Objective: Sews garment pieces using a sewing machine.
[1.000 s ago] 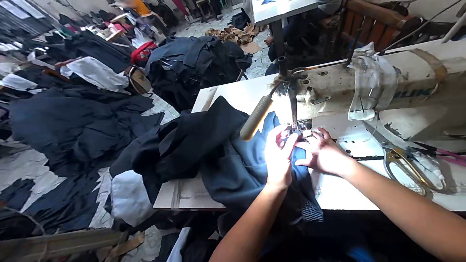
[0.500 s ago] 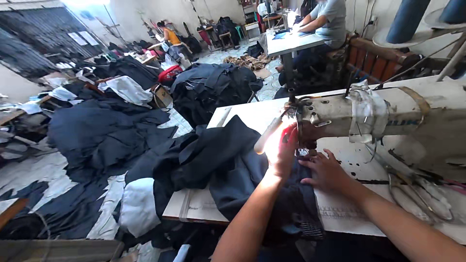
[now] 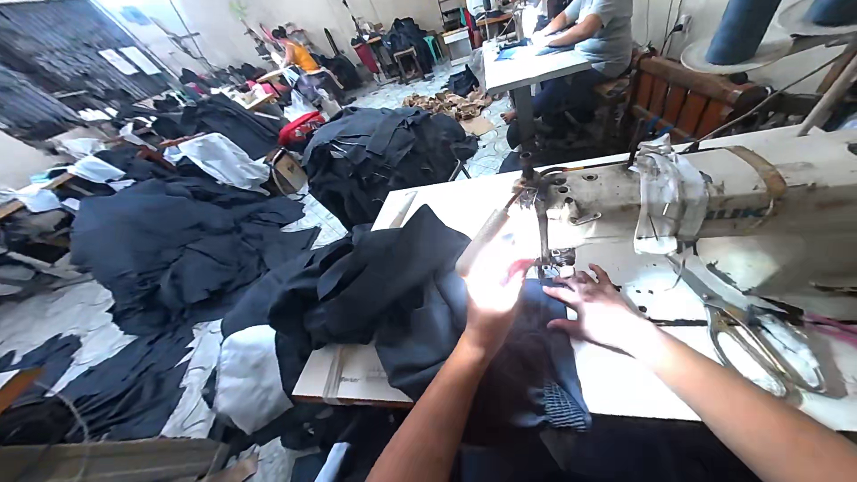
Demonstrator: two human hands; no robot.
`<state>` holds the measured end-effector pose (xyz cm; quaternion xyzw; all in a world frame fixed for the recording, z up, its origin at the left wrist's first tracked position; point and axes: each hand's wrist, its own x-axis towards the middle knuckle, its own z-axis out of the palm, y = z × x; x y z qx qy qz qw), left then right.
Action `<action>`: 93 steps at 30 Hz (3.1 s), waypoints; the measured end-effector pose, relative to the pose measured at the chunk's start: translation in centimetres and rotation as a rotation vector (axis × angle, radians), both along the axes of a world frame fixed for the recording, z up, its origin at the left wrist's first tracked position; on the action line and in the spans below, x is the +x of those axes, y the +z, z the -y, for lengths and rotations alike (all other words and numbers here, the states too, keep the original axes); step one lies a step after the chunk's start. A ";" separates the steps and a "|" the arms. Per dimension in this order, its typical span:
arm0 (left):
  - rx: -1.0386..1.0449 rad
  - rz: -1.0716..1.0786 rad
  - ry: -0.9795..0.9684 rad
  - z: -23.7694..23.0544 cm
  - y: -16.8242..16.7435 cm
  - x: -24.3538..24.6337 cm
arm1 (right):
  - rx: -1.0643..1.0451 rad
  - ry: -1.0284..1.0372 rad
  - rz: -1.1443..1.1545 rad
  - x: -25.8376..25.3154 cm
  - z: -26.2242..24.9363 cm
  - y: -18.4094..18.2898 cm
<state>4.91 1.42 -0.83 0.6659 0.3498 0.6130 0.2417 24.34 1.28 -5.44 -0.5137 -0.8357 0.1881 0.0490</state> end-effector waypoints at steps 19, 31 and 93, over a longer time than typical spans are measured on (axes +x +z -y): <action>-0.286 -1.087 -0.142 -1.5 -5.9 -1.5 | 0.057 -0.023 0.034 0.0 -0.4 -1.5; -0.227 -1.004 -0.169 -3.0 -6.9 -1.9 | 0.153 -0.018 -0.005 0.3 -0.8 -2.0; 0.052 -0.780 -0.409 3.1 2.3 -14.6 | 0.185 0.253 -0.117 -7.0 -0.8 3.9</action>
